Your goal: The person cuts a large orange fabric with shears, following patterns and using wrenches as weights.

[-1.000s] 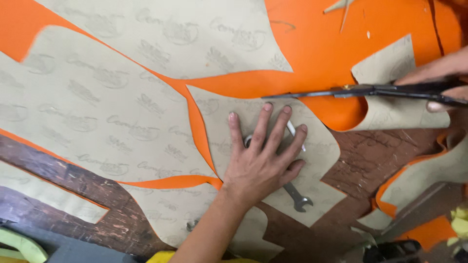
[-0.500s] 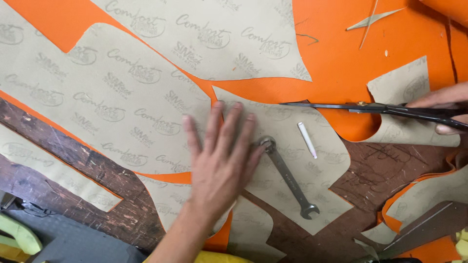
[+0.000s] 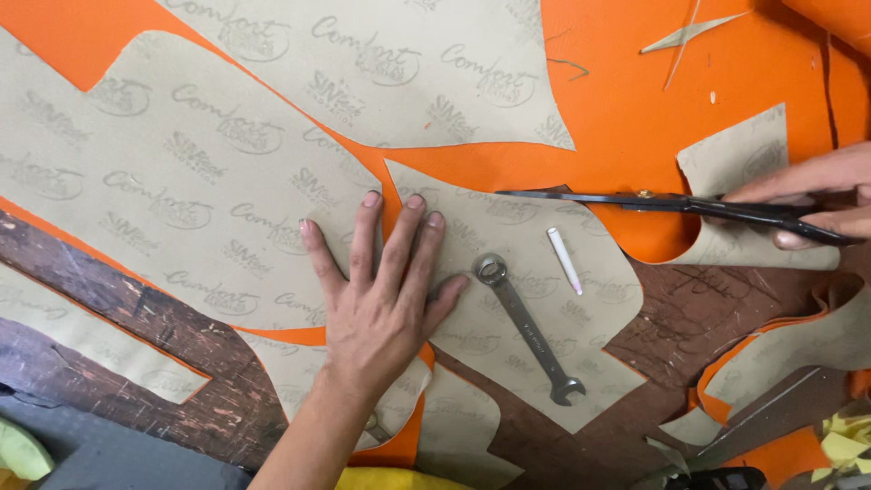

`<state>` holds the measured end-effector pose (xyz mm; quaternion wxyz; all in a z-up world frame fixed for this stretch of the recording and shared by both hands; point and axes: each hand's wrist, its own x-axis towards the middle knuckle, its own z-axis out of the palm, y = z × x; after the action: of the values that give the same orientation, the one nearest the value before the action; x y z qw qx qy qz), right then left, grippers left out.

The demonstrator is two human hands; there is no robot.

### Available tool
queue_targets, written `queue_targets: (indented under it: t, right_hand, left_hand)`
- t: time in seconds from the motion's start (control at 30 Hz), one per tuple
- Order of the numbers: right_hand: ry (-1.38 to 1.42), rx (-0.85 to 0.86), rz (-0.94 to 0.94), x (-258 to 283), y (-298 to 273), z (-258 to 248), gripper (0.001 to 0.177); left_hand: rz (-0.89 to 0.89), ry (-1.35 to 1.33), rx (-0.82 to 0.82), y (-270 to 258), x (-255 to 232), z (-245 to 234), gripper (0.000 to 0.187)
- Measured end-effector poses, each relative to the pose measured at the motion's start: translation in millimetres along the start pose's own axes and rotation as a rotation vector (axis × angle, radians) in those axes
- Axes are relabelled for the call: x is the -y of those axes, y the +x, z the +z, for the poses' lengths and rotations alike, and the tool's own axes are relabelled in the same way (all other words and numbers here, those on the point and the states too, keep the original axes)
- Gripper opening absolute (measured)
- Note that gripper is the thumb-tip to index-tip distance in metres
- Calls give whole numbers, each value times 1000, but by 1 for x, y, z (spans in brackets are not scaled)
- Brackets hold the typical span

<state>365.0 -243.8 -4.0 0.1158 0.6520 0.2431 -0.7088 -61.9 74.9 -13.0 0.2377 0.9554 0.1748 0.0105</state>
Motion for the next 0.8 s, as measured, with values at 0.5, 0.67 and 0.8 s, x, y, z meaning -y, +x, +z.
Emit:
queue_targets:
  t: [0.5,0.67,0.8]
  right_hand:
    - [305,24,-210,16,-9,44,66]
    - [484,-48,-323,53,-11,79,66]
    - [529,-135,-349,71,-19,95,61]
  left_hand:
    - [-14,15,10,0,0,1,64]
    - [-13,41,14,3,0,0,64]
    - [-15,20,19,1,1,1,65]
